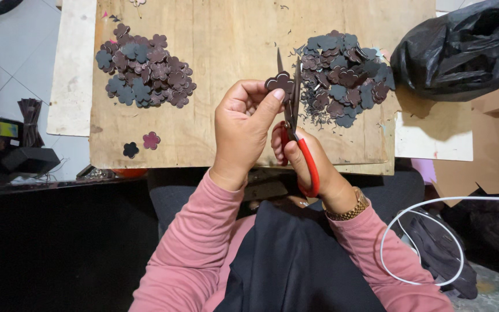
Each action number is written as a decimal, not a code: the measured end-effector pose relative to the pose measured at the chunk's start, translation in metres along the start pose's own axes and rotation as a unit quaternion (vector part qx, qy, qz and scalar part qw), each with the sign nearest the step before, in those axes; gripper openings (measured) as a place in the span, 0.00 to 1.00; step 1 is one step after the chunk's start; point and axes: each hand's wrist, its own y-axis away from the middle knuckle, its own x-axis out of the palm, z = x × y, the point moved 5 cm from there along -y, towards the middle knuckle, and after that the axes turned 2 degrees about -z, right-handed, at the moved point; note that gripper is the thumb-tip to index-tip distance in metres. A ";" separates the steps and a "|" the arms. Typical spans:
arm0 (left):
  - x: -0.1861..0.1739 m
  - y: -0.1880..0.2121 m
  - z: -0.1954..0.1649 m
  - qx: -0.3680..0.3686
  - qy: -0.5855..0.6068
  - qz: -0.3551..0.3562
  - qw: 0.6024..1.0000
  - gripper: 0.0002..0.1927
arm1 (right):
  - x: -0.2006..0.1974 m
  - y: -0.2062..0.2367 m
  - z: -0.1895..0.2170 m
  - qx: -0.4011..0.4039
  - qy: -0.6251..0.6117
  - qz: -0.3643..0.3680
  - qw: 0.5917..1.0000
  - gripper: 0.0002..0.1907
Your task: The person uses red-handled scissors to trim the edges of small, dark, flower-shaped fabric pieces. They hold each piece in the left hand and carefully cut along the perimeter with the right hand, then place the finished piece onto a pile on the wooden table.
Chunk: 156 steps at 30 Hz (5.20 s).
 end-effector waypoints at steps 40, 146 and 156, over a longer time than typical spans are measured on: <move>-0.011 0.005 0.015 -0.044 0.004 0.001 0.999 0.06 | 0.003 0.001 -0.006 -0.006 0.039 -0.006 0.999 0.37; -0.004 0.000 -0.086 -0.149 -0.080 0.073 0.983 0.03 | 0.006 0.004 0.068 0.029 0.108 0.116 0.987 0.38; -0.003 0.004 -0.087 -0.132 -0.087 0.088 0.984 0.03 | 0.005 0.007 0.075 0.003 0.161 0.117 0.980 0.33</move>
